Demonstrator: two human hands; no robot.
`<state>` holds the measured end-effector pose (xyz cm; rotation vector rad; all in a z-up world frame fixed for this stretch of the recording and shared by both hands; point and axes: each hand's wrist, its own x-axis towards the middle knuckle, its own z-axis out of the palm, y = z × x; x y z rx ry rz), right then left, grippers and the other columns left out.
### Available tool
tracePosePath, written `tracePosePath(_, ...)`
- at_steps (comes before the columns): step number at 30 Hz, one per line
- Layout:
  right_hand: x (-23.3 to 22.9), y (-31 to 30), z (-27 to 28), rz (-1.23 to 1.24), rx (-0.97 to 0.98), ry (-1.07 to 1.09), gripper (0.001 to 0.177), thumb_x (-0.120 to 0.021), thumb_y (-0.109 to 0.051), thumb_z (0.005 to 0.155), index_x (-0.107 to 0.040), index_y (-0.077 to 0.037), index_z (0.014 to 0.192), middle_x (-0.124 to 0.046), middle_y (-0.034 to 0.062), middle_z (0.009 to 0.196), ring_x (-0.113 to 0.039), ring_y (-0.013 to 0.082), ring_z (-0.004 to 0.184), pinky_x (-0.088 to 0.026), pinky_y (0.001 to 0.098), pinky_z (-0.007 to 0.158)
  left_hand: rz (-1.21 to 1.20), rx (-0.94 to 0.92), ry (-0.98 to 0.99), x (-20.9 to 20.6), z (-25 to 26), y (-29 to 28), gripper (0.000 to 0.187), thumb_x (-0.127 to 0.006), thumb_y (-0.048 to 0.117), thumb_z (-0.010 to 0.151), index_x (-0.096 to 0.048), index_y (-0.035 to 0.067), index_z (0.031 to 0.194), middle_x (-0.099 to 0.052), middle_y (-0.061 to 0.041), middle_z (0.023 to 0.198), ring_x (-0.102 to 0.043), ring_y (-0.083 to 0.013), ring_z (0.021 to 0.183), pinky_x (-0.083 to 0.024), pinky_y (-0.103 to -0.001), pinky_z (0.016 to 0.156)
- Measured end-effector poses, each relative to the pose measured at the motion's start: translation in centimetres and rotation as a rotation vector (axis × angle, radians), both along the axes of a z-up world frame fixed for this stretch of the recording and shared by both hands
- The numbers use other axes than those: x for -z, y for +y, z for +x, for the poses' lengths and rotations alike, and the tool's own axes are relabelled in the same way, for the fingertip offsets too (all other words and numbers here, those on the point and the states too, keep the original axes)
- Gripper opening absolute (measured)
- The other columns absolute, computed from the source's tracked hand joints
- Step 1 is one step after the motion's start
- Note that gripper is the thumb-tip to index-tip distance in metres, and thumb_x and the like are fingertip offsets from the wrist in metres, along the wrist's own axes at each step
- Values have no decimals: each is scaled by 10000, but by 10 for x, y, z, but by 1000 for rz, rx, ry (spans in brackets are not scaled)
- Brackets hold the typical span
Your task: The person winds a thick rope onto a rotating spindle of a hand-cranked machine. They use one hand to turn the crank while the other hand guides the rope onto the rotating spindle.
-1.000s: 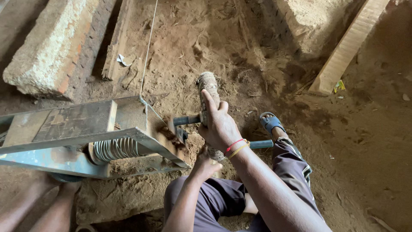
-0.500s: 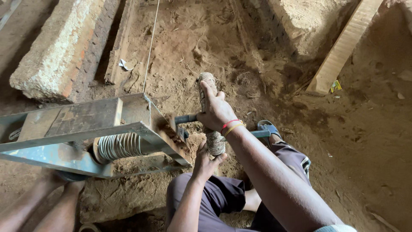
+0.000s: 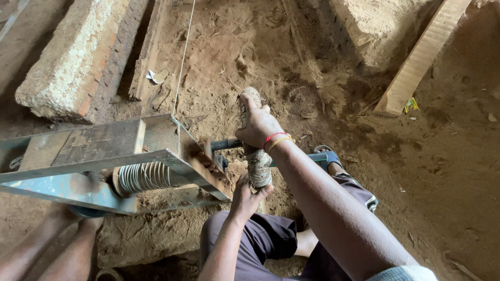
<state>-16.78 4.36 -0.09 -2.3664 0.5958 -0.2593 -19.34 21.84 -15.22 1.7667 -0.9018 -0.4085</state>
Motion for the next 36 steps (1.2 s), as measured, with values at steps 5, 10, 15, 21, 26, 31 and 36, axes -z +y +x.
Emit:
tracePosePath(5,-1,-5,7,17,1,5,1014,-778,-246,689,-286,-201,1575,-557,411,1232,-621,509,1119,-532,450,1002,87,-45,-123,10,2,1,711,-646,735,834,-706,97,1142,-664,-141,1117,-615,-295,1137,-525,-472,951)
tracePosePath(10,-12,-11,17,42,27,101,982,-774,-273,691,-318,-222,1559,-546,393,1266,-615,495,1154,-518,455,1010,102,-95,-68,20,7,1,806,-620,802,772,-669,87,1142,-586,-118,1104,-628,-266,1031,-565,-477,873)
tracePosePath(15,-13,-13,20,35,20,72,935,-773,-259,675,-363,-190,1512,-584,334,1291,-594,482,1203,-517,464,1010,201,53,13,31,21,7,955,-535,928,729,-666,50,1080,-695,-182,1066,-598,-292,1036,-585,-502,1005)
tracePosePath(21,-10,-13,23,3,-17,20,866,-778,-248,669,-406,-157,1446,-584,245,1368,-583,478,1216,-518,474,997,-94,157,345,17,39,13,1546,-631,974,559,-42,43,1644,-48,-222,1725,-60,-328,1610,-65,-500,1267)
tracePosePath(26,-21,-15,25,52,6,154,980,-790,-282,719,-305,-184,1565,-556,330,1347,-558,465,1275,-489,450,1067,-240,209,530,25,33,-8,1566,-719,943,512,-97,15,1610,-222,-221,1682,-210,-323,1564,-144,-506,1274)
tracePosePath(31,-35,-16,30,118,16,256,995,-759,-258,714,-284,-195,1586,-520,246,1443,-592,397,1278,-515,422,1054,-222,144,564,21,24,-9,1518,-685,962,502,-177,24,1582,-392,-214,1579,-377,-318,1479,-295,-521,1246)
tracePosePath(36,-32,-24,37,119,6,271,1020,-791,-289,695,-305,-174,1585,-533,182,1477,-590,341,1310,-512,390,1060,-229,102,535,17,20,-7,1472,-626,983,557,-217,12,1585,-402,-201,1594,-375,-310,1490,-262,-497,1243)
